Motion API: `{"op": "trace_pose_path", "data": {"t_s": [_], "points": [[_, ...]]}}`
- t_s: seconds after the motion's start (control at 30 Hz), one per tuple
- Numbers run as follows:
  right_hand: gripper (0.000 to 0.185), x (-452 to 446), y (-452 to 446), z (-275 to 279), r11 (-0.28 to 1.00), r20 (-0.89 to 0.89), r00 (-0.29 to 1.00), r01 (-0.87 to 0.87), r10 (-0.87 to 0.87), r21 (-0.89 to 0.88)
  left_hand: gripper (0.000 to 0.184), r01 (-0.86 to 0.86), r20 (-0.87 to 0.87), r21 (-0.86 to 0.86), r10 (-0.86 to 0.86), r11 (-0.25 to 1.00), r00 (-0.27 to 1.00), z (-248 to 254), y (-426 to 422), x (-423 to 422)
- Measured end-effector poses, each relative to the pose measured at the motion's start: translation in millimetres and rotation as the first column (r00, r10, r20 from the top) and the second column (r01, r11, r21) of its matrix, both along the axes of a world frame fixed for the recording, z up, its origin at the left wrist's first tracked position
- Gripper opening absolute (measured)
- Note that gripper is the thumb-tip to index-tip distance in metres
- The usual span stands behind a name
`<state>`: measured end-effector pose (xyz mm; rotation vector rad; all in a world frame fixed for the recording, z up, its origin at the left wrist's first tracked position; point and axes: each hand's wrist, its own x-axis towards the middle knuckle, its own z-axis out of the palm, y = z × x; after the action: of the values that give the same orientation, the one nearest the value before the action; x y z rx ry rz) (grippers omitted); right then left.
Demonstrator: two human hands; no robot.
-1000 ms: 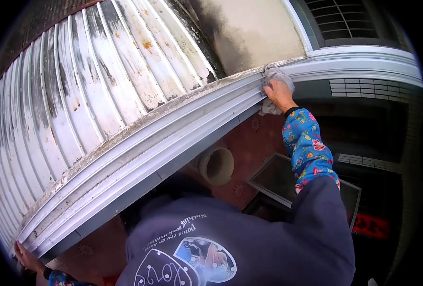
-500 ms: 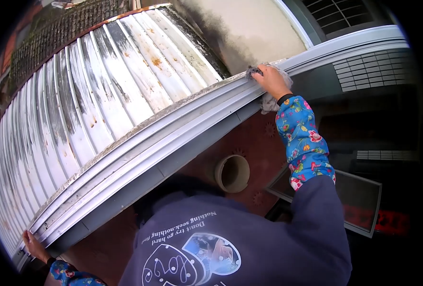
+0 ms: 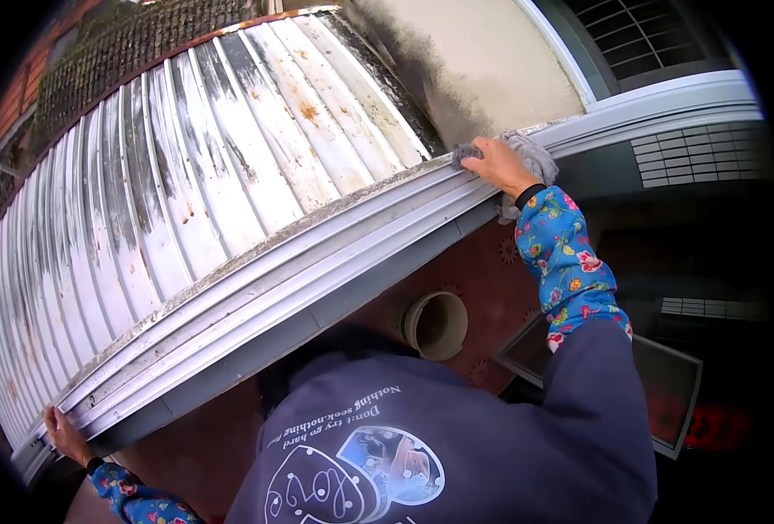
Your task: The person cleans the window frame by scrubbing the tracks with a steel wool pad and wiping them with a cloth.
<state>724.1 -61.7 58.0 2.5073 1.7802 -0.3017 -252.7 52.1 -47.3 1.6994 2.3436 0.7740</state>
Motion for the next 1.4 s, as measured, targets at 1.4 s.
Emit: {"op": "trace_pose_path", "data": {"t_s": [1.4], "points": [[0.029, -94.5, -7.4, -44.2, 0.843, -0.270, 0.947, 0.287, -0.177, 0.455, 0.038, 0.316, -0.046, 0.256, -0.315, 0.914, 0.948, 63.9, 96.6, 218.3]]}}
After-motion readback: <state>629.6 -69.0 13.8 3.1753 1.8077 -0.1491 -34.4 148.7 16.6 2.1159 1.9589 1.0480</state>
